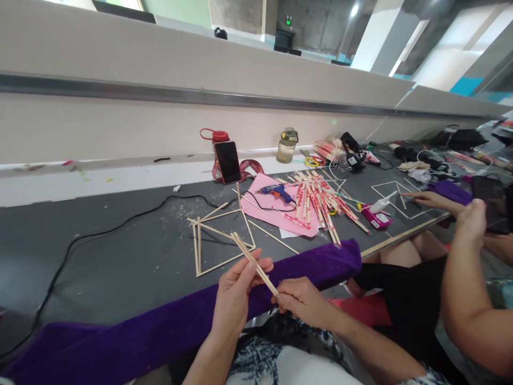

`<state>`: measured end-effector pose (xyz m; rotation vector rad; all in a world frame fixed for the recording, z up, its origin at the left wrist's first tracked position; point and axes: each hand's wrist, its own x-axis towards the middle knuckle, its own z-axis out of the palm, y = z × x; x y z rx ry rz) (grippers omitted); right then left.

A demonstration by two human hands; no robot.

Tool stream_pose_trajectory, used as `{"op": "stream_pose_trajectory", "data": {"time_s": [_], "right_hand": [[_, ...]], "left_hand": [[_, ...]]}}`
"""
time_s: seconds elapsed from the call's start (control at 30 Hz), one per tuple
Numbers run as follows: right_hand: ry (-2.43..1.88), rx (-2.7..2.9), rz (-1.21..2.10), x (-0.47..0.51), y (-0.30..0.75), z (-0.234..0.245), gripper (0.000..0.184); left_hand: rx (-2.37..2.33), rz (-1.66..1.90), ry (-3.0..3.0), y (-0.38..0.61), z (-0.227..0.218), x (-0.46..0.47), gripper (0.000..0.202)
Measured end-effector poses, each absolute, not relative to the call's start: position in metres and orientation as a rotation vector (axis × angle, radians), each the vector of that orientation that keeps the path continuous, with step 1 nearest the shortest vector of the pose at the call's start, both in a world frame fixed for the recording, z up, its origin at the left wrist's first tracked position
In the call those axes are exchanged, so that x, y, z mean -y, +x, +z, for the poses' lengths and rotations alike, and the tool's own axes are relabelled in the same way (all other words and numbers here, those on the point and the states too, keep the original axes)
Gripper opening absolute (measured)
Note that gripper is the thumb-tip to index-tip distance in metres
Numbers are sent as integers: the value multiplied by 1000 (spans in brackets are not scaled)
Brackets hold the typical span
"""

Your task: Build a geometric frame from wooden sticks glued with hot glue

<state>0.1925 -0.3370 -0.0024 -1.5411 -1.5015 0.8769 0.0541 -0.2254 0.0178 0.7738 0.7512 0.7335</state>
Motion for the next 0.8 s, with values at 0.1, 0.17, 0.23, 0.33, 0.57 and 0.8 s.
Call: {"op": "stream_pose_trajectory", "data": {"time_s": [0.1, 0.17, 0.23, 0.33, 0.57, 0.8], "right_hand": [[-1545, 1486, 892, 338, 193, -5, 28], [-1555, 1479, 887, 339, 194, -7, 31], [-1563, 1479, 871, 339, 194, -8, 33], [-1566, 1479, 863, 339, 194, -9, 36], [-1581, 1463, 911, 340, 193, -7, 34], [-1587, 1475, 916, 340, 191, -5, 31]], "left_hand": [[-756, 720, 774, 56, 18, 223, 39], [-762, 719, 780, 57, 18, 223, 38], [-765, 716, 792, 58, 17, 223, 39], [-767, 698, 810, 58, 17, 224, 41], [-768, 677, 824, 59, 18, 225, 40], [-766, 672, 821, 58, 18, 224, 41]]}}
